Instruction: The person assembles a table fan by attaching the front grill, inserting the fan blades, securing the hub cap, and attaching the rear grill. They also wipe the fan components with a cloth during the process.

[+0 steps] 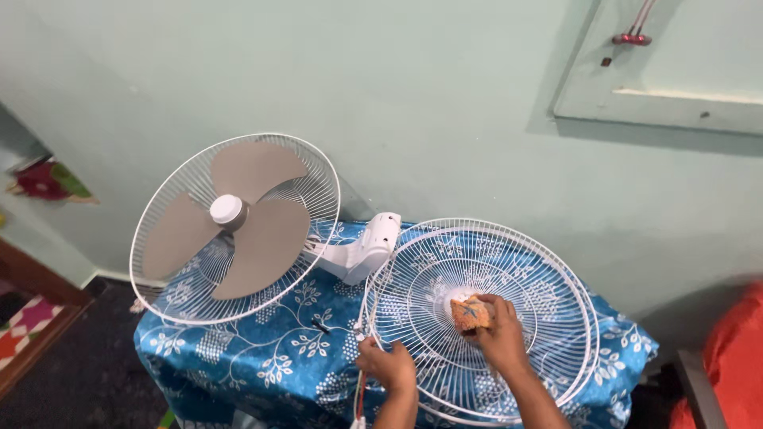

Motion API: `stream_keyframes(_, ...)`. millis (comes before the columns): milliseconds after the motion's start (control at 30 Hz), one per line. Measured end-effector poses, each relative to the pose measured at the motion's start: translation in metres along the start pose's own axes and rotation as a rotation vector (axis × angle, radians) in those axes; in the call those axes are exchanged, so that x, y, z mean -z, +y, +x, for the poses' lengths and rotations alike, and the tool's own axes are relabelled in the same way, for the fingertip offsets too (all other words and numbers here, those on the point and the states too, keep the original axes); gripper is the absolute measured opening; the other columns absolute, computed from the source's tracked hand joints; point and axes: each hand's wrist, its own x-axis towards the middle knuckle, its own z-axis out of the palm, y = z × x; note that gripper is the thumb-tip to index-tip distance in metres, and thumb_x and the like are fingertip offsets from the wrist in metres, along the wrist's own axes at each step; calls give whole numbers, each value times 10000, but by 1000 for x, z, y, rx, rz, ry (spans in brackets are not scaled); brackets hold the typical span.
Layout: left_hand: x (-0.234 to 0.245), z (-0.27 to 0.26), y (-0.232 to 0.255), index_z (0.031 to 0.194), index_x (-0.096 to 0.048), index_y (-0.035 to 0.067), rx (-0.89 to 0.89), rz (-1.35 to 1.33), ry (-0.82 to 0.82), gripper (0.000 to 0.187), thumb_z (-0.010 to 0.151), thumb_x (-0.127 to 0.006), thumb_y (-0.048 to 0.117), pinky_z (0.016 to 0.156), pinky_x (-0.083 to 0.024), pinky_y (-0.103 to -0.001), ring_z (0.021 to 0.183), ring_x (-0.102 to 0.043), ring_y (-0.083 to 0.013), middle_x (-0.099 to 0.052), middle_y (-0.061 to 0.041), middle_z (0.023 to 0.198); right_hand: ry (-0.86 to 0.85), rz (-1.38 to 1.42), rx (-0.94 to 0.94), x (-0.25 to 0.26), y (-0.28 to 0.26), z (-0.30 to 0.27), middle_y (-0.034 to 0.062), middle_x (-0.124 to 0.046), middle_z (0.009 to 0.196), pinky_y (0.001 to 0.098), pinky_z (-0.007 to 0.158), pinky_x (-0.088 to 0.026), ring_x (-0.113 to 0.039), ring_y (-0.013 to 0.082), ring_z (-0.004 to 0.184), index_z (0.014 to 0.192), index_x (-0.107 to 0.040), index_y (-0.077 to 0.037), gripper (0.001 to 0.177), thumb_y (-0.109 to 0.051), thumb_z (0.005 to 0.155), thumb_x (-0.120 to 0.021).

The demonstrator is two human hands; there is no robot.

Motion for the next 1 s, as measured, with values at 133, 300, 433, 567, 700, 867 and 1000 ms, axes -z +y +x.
stream_keyframes(133,1,-2,3,1199,-479,53,99,-386,-203,426,816,-652,-15,830,-576,-412,968,-724,-337,-656,-189,1191,28,12,-18,0,-28,-10,120,-567,1280,395,1007,-561,-634,334,1185,1235,-596,-118,602,146,694,-633)
stream_keyframes(300,25,-11,32,1248,-394,59,248,-676,-417,459,851,-607,-27,584,-615,-332,922,-679,-199,-569,-134,1269,178,-73,92,21,-60,-14,139,-611,1203,422,983,-538,-645,353,1138,1219,-623,-92,614,157,658,-625)
stream_keyframes(433,43,-25,62,1428,-299,85,364,-704,-538,696,815,-589,-74,613,-595,-366,806,-670,-265,-578,-125,1244,336,-136,166,50,-80,-26,167,-625,1168,441,957,-521,-635,377,1122,1218,-632,-74,596,154,667,-617)
stream_keyframes(567,56,-52,93,1396,-404,-28,207,-904,-677,724,691,-523,-144,751,-538,-301,882,-678,-244,-662,-182,1188,432,-244,256,84,-114,-47,179,-635,1171,453,976,-498,-617,393,1139,1198,-614,-48,588,155,646,-601)
stream_keyframes(700,64,-72,136,1319,-441,-112,225,-821,-731,675,653,-550,-93,794,-516,-349,984,-659,-274,-611,-240,1250,421,-269,263,115,-153,-65,172,-637,1185,428,942,-517,-639,374,1128,1201,-607,-52,569,136,664,-610)
stream_keyframes(867,64,-92,199,1428,-183,-111,407,-554,-820,949,707,-761,104,1128,-363,-379,1387,-370,-327,-300,-315,1458,367,-199,113,130,-176,-77,132,-710,1108,393,865,-572,-741,310,1011,1258,-623,-99,563,112,739,-575)
stream_keyframes(1000,80,-97,226,1529,71,-113,423,-482,-852,1262,713,-842,194,1211,-277,-431,1524,-171,-396,-128,-352,1546,550,-448,437,130,-170,-58,181,-704,1010,456,799,-539,-684,405,939,1154,-641,-58,473,-2,688,-698)
